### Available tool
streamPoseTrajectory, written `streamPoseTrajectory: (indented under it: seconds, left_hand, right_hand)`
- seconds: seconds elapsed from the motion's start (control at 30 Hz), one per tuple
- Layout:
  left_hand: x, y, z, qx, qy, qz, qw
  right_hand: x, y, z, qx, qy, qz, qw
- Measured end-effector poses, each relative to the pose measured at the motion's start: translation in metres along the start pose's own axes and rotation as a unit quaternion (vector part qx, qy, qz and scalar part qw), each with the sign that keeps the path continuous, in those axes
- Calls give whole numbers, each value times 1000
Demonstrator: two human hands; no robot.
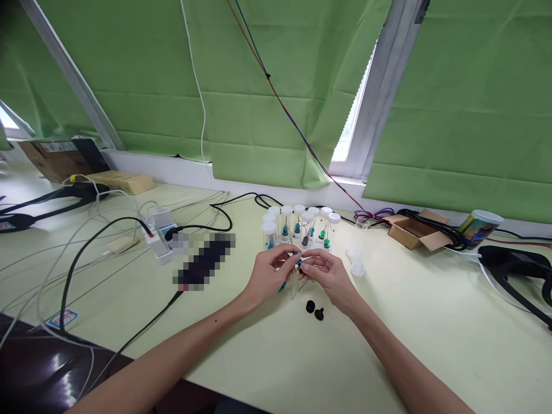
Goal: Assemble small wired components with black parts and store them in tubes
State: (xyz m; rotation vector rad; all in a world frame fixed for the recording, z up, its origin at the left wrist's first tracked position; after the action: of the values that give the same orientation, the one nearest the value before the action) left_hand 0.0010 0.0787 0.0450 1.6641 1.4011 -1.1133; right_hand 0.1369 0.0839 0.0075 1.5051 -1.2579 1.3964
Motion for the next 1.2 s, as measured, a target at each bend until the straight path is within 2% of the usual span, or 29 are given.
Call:
streamPoseTrajectory:
  seconds: [0.3, 0.77, 0.9, 1.2]
  left_hand:
    - [-6, 3, 1, 24, 40, 26, 999]
    - [3, 7, -1, 48, 12, 100, 994]
    - [4, 8, 0, 57, 0, 90, 994]
    - [-3, 11, 3, 60, 33, -11, 998]
  right_hand:
    - [-2, 1, -1, 2, 16, -51, 999]
    - [-3, -1, -2, -9, 33, -78, 996]
    - [-3, -1, -1, -12, 41, -80, 996]
    - [-2, -2, -1, -23, 51, -86, 995]
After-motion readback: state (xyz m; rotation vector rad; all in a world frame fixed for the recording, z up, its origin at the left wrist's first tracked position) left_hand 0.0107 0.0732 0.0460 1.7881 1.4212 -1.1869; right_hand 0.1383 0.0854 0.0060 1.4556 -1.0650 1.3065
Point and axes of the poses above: each hand's wrist, its own z-axis away from the middle knuckle, its own y-axis out of the palm, x = y × z, the point moved 8 cm from there along -z, towards the middle knuckle, and after that the axes turned 11 degrees about z, right-handed, at the moved point
